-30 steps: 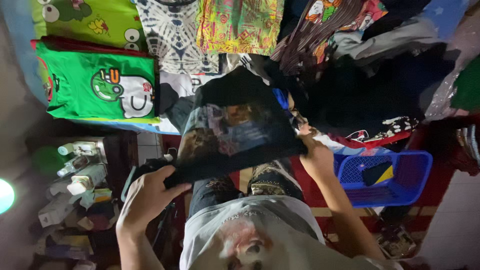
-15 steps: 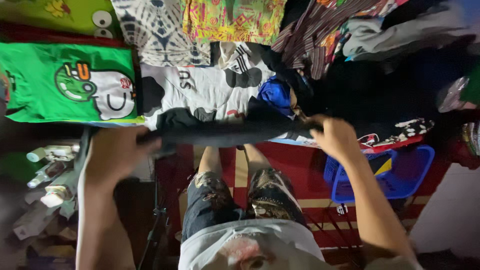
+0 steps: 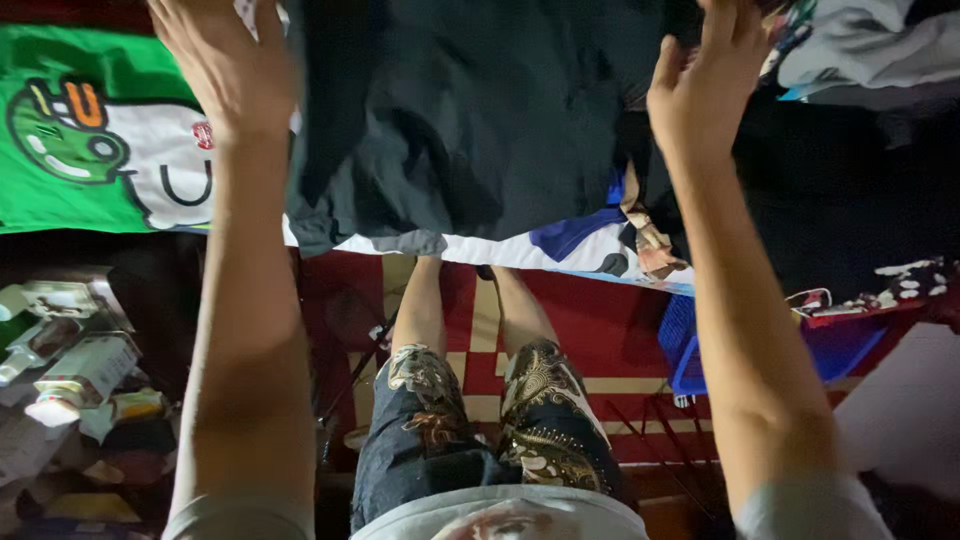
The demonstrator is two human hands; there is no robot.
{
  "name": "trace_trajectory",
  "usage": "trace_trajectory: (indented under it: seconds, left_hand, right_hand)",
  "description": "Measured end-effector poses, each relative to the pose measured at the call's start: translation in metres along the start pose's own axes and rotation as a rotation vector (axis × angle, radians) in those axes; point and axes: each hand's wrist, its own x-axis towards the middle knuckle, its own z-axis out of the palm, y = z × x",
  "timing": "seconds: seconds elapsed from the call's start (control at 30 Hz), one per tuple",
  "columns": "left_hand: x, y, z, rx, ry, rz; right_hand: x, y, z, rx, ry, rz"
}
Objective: The person folds several t-shirts one by one on a table. They smooth each shirt, fold the sides inward, fold the bottom up, and then fold the top down to create a compact stack. The folded shirts are placed on the left side of the table.
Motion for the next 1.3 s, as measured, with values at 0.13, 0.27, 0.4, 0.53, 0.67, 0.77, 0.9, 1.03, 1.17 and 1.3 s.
trace_trajectory:
  seconds: [0.13,0.27,0.4,0.53,0.67,0.77,0.9,1.03,1.17,1.3]
  left_hand:
    - [-0.102,-0.005,0.017,-0.022,-0.242,-0.268]
    - [-0.216,-0.032,0.028,0.025,-0.383,-0.634]
    - [-0.320,-0.070,0.040,-0.198,-0.406,-0.725]
    - [-0.369,-0.087,0.060,-0.665,-0.279,-0.983]
    - [-0.350,-0.089,0.063,-0.292,-0.184,-0.991]
    - [-0.321,-0.079,0.063,-0.349,-0.270,-1.157]
    - [-0.291,-0.062,0.041,-0.475,-0.483,-1.226]
    - [-0.269,-0.040,0.013,-0.813,-0.480,-1.309]
    - [-0.248,-0.014,-0.035,-1.067,-0.360,-1.371]
    - [-0.208,0.006,-0.085,-1.244,-0.204,-1.356]
  right_hand:
    - [-0.089,-0.028,0.034,0.176,-0.305,0.357]
    - [-0.178,-0.066,0.070,0.583,-0.150,0.673]
    - [-0.237,-0.068,0.084,0.509,-0.341,0.905]
    - [-0.261,-0.058,0.105,0.728,-0.216,0.968]
    - [-0.272,-0.042,0.103,0.859,-0.121,0.937]
    - [-0.277,-0.037,0.084,1.104,0.119,1.368]
    - [-0.273,-0.032,0.049,1.187,0.252,1.524]
    - [-0.264,-0.022,0.005,1.298,0.251,1.427]
    - [-0.244,-0.015,-0.028,1.307,0.312,1.525]
    - [-0.213,-0.008,-0.061,1.466,0.224,1.209]
